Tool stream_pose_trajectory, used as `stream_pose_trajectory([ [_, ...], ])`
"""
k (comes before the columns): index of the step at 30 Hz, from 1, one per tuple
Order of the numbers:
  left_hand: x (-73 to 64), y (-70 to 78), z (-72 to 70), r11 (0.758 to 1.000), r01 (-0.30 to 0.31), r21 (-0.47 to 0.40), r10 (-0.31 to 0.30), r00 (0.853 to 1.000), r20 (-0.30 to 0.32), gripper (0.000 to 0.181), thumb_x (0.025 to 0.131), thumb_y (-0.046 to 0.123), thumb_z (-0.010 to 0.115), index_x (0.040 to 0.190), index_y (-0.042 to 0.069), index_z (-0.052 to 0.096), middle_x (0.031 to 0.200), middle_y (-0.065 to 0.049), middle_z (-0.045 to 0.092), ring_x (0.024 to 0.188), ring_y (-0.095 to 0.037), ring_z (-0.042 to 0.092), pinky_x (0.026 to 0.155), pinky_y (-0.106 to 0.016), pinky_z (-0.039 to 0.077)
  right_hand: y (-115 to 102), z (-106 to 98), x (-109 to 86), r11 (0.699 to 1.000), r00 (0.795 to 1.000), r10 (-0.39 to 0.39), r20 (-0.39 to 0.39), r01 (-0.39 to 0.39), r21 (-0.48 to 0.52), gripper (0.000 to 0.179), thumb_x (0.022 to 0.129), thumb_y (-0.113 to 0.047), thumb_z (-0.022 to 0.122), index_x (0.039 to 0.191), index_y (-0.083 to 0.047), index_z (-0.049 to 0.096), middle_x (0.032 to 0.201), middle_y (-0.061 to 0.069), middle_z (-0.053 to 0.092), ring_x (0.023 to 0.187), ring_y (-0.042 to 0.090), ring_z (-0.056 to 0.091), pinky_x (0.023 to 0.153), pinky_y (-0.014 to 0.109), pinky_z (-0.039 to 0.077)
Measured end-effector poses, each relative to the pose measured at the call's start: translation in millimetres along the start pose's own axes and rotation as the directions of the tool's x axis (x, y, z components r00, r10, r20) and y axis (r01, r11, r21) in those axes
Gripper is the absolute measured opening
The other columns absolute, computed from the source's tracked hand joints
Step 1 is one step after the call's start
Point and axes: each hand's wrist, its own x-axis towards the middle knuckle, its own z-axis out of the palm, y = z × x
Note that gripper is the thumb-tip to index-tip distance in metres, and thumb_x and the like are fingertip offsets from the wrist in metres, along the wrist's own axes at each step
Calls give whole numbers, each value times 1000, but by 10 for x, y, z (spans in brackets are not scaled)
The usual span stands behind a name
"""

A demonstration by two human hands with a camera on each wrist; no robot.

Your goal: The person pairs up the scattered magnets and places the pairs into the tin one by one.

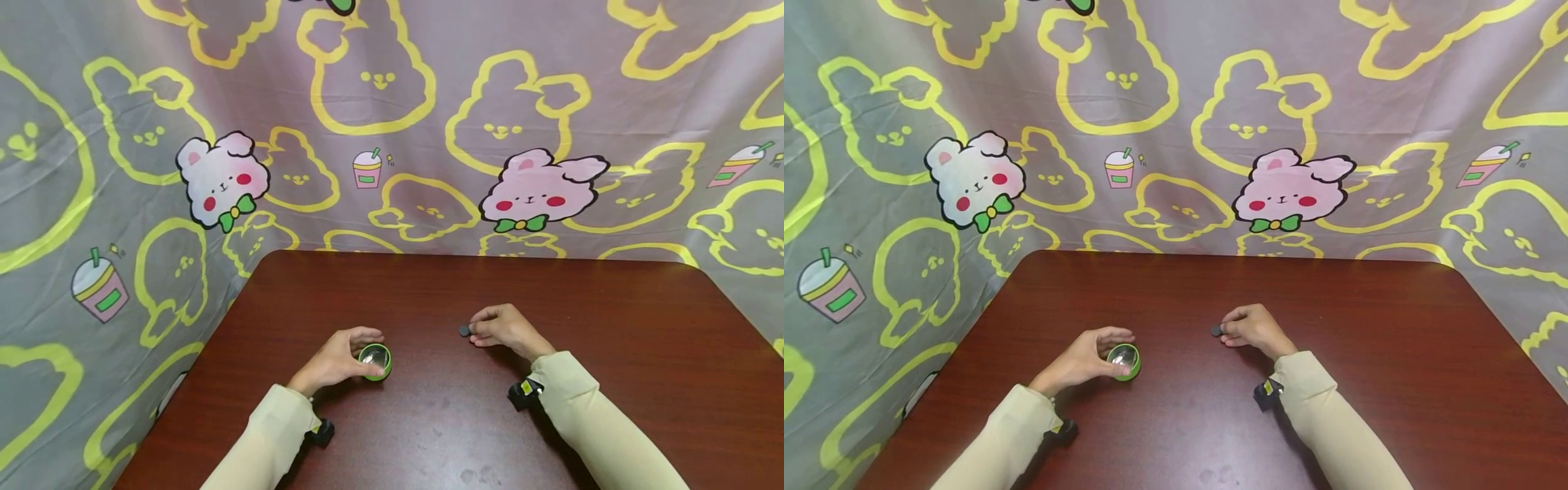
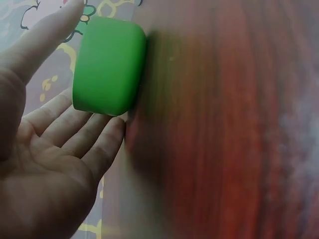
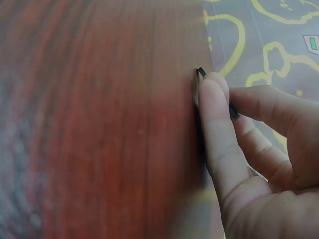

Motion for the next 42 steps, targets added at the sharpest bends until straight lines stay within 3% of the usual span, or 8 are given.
stream_pose_trajectory([
  [16, -38, -39, 23, 999, -41, 23, 41, 999, -9, 68, 75, 9, 88, 133, -8, 56, 132, -20, 62, 122, -34, 58, 103, -45, 45, -28, 39, 15, 999, 999, 36, -30, -36, -14, 8, 89, 8, 67, 94, 10, 60, 82, 13, 71, 67, 14, 69, 63, 28, 59],
  [23, -54, -36, 20, 999, -30, 15, 30, 1000, -7, 69, 74, 10, 89, 134, -4, 57, 133, -16, 62, 122, -31, 58, 103, -39, 45, -42, 61, 27, 999, 998, 47, -38, -47, -13, 10, 89, 8, 67, 95, 12, 59, 79, 12, 70, 65, 13, 68, 62, 27, 59],
  [37, -74, -96, 25, 997, -71, -24, 71, 997, -9, 67, 74, 4, 88, 131, -9, 57, 130, -22, 62, 121, -33, 59, 102, -37, 46, -74, 183, 52, 999, 1000, 27, 0, -27, 38, 11, 89, 6, 67, 96, 9, 60, 78, 8, 69, 63, 11, 66, 62, 25, 58],
  [42, -77, -96, 29, 997, -71, -39, 71, 997, -3, 67, 73, 3, 88, 131, -9, 57, 131, -22, 62, 121, -34, 59, 103, -38, 46, -102, 266, 46, 999, 1000, 31, -1, -31, 8, 9, 88, 3, 69, 94, 7, 62, 75, 7, 66, 62, 10, 62, 60, 24, 56],
])
